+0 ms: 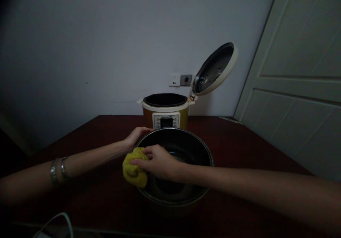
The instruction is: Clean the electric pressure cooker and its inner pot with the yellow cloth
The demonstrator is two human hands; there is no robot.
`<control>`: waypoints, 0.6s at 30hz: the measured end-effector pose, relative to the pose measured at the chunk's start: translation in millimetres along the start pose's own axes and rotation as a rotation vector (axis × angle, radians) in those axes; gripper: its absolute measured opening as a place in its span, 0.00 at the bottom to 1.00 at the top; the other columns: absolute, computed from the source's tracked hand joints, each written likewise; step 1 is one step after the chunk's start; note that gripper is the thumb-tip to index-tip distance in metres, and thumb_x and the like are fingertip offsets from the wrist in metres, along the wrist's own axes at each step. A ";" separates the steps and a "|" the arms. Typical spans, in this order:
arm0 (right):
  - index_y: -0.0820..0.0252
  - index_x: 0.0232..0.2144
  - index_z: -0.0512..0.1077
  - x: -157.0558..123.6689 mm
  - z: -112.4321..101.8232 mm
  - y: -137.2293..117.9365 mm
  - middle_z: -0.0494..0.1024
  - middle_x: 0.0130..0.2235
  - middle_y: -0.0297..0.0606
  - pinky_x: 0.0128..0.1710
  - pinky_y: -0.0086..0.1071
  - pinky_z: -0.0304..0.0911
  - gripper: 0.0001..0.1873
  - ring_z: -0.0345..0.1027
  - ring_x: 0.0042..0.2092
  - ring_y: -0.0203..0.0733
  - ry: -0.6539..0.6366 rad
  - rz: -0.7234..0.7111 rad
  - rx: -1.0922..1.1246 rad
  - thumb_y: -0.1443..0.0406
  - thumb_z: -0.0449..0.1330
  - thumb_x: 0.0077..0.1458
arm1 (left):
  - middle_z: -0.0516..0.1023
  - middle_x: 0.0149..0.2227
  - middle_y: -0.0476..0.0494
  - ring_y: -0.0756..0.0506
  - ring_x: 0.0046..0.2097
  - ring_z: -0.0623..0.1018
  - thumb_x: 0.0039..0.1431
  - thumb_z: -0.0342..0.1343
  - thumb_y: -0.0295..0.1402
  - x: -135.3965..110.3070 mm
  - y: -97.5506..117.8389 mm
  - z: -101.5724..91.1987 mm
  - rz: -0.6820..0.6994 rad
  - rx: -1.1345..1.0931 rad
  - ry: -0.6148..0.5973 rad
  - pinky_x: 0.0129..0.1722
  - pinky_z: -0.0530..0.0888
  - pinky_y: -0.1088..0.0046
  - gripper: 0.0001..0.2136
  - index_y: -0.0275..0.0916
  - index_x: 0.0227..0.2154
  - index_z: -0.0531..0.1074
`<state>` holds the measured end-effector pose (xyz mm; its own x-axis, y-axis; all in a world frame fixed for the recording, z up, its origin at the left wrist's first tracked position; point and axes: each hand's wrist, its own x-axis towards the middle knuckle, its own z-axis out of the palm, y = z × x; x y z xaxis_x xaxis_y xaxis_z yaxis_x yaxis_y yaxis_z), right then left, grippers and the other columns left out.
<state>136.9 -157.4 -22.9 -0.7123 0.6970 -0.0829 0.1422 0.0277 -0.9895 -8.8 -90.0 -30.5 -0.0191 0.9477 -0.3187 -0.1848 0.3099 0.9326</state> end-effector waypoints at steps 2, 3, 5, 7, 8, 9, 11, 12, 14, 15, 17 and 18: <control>0.65 0.34 0.71 0.6 -5.3 1.5 0.75 0.30 0.35 0.28 0.25 0.60 0.09 0.67 0.30 0.32 0.009 -0.048 -0.090 0.64 0.61 0.52 | 0.76 0.27 0.43 0.49 0.27 0.73 0.47 0.49 0.28 0.7 7.4 -12.5 0.201 0.056 0.095 0.28 0.67 0.75 0.08 0.33 0.27 0.72; 0.65 0.35 0.71 0.6 -8.0 1.7 0.74 0.30 0.34 0.27 0.25 0.59 0.11 0.66 0.30 0.32 0.016 -0.080 -0.156 0.62 0.61 0.52 | 0.76 0.27 0.44 0.50 0.27 0.72 0.45 0.49 0.27 -1.0 12.3 -19.3 0.326 0.093 0.162 0.26 0.65 0.76 0.07 0.34 0.26 0.72; 0.64 0.36 0.70 1.0 -12.9 1.0 0.73 0.29 0.33 0.26 0.26 0.57 0.14 0.63 0.28 0.32 0.034 -0.175 -0.333 0.59 0.61 0.52 | 0.73 0.26 0.46 0.51 0.26 0.69 0.43 0.49 0.25 -12.3 22.3 -30.1 0.555 0.167 0.292 0.23 0.61 0.77 0.06 0.34 0.24 0.70; 0.63 0.36 0.69 3.4 -17.0 -0.4 0.71 0.30 0.33 0.27 0.27 0.57 0.15 0.62 0.29 0.32 0.049 -0.310 -0.518 0.57 0.60 0.53 | 0.69 0.24 0.49 0.52 0.24 0.65 0.43 0.48 0.24 -35.8 28.7 -33.3 0.712 0.269 0.335 0.22 0.59 0.77 0.06 0.35 0.23 0.69; 0.63 0.37 0.69 5.4 -18.6 -1.1 0.71 0.31 0.33 0.29 0.28 0.58 0.15 0.62 0.31 0.33 0.060 -0.379 -0.597 0.56 0.59 0.53 | 0.68 0.24 0.50 0.52 0.24 0.64 0.44 0.48 0.24 -51.3 29.3 -31.4 0.801 0.358 0.309 0.23 0.59 0.77 0.05 0.36 0.23 0.69; 0.63 0.37 0.68 8.0 -19.9 -1.7 0.71 0.33 0.34 0.32 0.29 0.59 0.14 0.63 0.33 0.35 0.072 -0.440 -0.665 0.57 0.58 0.54 | 0.68 0.24 0.49 0.52 0.25 0.64 0.46 0.48 0.24 -68.0 27.8 -27.5 0.914 0.478 0.251 0.24 0.61 0.76 0.05 0.36 0.23 0.69; 0.63 0.38 0.65 13.7 -21.5 -2.8 0.70 0.37 0.38 0.36 0.32 0.60 0.12 0.64 0.37 0.37 0.074 -0.529 -0.803 0.60 0.57 0.55 | 0.70 0.28 0.47 0.49 0.31 0.68 0.51 0.45 0.24 -99.5 18.6 -16.3 1.155 0.768 -0.002 0.30 0.66 0.73 0.08 0.37 0.23 0.68; 0.63 0.39 0.64 16.5 -21.9 -3.6 0.70 0.38 0.39 0.37 0.33 0.61 0.12 0.64 0.38 0.39 0.069 -0.547 -0.879 0.61 0.57 0.55 | 0.71 0.29 0.45 0.48 0.33 0.69 0.52 0.44 0.23 -111.8 11.4 -10.3 1.298 0.915 -0.156 0.33 0.67 0.71 0.09 0.37 0.25 0.69; 0.63 0.40 0.62 21.4 -21.7 -5.9 0.69 0.41 0.42 0.36 0.34 0.62 0.12 0.65 0.37 0.40 0.072 -0.540 -1.016 0.61 0.55 0.57 | 0.73 0.32 0.42 0.46 0.35 0.70 0.52 0.46 0.24 -125.3 -6.1 0.1 1.575 1.155 -0.390 0.35 0.68 0.67 0.09 0.36 0.31 0.71; 0.63 0.41 0.62 23.6 -21.3 -7.4 0.69 0.42 0.43 0.34 0.34 0.62 0.13 0.66 0.36 0.40 0.085 -0.526 -1.074 0.60 0.53 0.58 | 0.74 0.33 0.41 0.46 0.35 0.70 0.53 0.47 0.25 -126.5 -15.3 3.9 1.664 1.226 -0.436 0.35 0.68 0.66 0.09 0.35 0.35 0.71; 0.64 0.43 0.60 28.3 -20.6 -10.8 0.68 0.43 0.45 0.31 0.35 0.63 0.16 0.67 0.35 0.41 0.142 -0.504 -1.180 0.56 0.50 0.60 | 0.74 0.34 0.39 0.45 0.35 0.69 0.56 0.49 0.33 -120.6 -32.4 9.0 1.723 1.292 -0.443 0.34 0.67 0.66 0.11 0.33 0.38 0.70; 0.65 0.44 0.60 31.1 -20.5 -12.4 0.68 0.43 0.46 0.30 0.34 0.63 0.17 0.68 0.35 0.42 0.169 -0.497 -1.230 0.56 0.49 0.61 | 0.74 0.33 0.40 0.45 0.34 0.69 0.57 0.50 0.38 -115.4 -39.8 10.4 1.718 1.297 -0.422 0.32 0.67 0.66 0.13 0.32 0.38 0.70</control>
<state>127.1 -121.4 -10.8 -0.7880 0.5020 0.3565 0.4810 0.8633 -0.1526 11.0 -210.9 -29.1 0.7903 0.1813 0.5853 0.3500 -0.9176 -0.1883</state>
